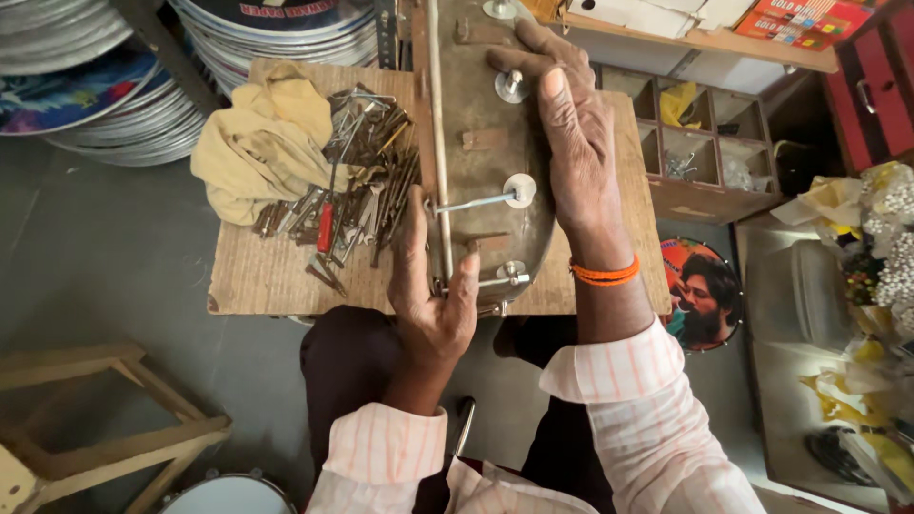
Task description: The person repairs a drum by tightening the metal rim and attaching fasteners to the drum shell using a screwdriver and small metal components.
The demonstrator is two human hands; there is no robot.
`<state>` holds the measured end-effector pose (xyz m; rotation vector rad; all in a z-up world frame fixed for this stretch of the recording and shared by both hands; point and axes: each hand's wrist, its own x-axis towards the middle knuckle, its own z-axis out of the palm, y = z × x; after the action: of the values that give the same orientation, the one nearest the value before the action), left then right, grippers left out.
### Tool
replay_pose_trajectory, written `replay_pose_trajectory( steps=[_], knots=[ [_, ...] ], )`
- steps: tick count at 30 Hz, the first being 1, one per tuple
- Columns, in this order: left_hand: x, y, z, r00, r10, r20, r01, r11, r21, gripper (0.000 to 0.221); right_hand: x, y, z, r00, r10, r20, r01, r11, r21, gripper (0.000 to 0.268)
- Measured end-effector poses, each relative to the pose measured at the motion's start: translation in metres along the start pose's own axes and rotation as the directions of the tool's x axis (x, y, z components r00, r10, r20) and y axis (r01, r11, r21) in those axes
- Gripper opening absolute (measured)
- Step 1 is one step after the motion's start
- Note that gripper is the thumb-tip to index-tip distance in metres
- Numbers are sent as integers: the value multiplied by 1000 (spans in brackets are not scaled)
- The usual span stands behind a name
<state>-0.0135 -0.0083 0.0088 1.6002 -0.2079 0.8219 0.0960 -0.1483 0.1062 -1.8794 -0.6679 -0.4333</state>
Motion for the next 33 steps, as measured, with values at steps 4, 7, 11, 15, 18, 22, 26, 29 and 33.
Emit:
replay_pose_trajectory(
  steps=[4, 7, 11, 15, 18, 22, 26, 29, 33],
  knots=[
    [-2, -2, 0, 1000, -2, 13, 2, 1000, -16, 55, 4, -2, 0, 999, -8, 41, 9, 1000, -20, 54],
    [-3, -2, 2, 998, -64, 13, 64, 998, 18, 51, 5, -1, 2, 1000, 8, 27, -8, 1000, -10, 47],
    [-7, 1, 5, 998, -58, -16, 60, 990, 129, 46, 1, -2, 8, 1000, 4, 30, -4, 1000, -15, 39],
    [-5, -1, 10, 995, -70, -73, 76, 994, 77, 45, -5, 0, 9, 999, -4, 40, 8, 996, -87, 36],
    [-4, -3, 8, 998, -49, -48, 55, 991, 119, 44, -7, 3, 8, 999, -24, 38, 28, 992, -120, 33],
    [4, 6, 7, 997, -70, -33, 73, 993, 93, 45, -1, 1, 8, 998, -58, 18, 60, 984, -170, 31],
    [4, 10, 5, 1000, -1, -5, 1, 992, 127, 51, -7, 1, 6, 998, -49, 27, 53, 985, -167, 31],
    [5, 13, 4, 998, 59, 36, -64, 983, 170, 74, -10, 2, 10, 999, -49, 10, 50, 988, -143, 31],
    [17, 15, 4, 995, 88, 45, -95, 973, 212, 93, -10, -1, 11, 999, -48, -20, 45, 990, -136, 30]
  ],
)
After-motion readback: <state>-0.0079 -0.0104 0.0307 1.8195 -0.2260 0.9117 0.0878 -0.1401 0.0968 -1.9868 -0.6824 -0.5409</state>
